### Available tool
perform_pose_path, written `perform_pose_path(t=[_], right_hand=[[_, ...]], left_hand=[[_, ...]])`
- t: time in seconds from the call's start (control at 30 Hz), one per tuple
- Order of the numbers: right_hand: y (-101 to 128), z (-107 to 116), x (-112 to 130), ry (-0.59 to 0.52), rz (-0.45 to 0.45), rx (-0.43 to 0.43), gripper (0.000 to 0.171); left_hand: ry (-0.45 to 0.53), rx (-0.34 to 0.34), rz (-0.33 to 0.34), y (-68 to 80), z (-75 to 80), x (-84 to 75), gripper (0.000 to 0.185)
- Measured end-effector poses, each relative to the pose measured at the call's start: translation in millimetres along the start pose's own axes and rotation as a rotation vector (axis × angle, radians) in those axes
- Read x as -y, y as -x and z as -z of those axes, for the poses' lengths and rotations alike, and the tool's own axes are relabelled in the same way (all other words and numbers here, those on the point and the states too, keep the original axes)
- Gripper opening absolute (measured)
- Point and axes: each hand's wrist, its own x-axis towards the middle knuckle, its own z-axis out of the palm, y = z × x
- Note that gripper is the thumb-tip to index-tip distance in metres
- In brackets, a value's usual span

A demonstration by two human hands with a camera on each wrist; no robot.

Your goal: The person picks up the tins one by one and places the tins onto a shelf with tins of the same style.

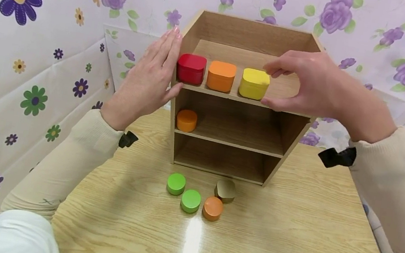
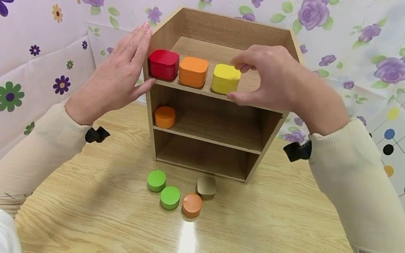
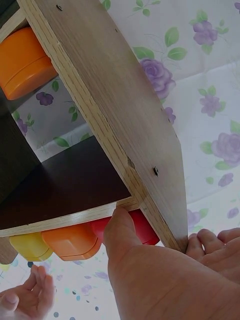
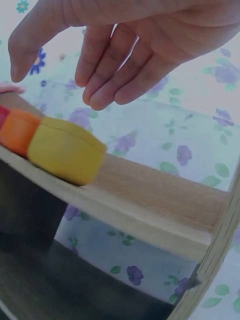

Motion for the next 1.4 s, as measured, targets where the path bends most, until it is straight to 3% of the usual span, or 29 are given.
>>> perform_pose_path(t=[0.2, 0.47, 0.77, 1.4], right_hand=[[12, -11, 14, -0.038, 0.035, 0.076, 0.055], [22, -41, 20, -0.077, 0.039, 0.165, 0.054], [39, -90, 14, -0.149, 0.095, 0.199, 0.054], [72, -206, 12, -0.274, 0.098, 0.395, 0.060]], left_hand=[[-0.002, -0.002, -0.002, -0.7, -0.2, 0.0, 0.094], [0.005, -0.009, -0.007, -0.6, -1.0, -0.4, 0.094], [0.000, -0.006, -0.005, -0.3, -1.9, 0.0, 0.094], [0.006, 0.007, 0.005, 0.0, -0.6, -0.4, 0.093]])
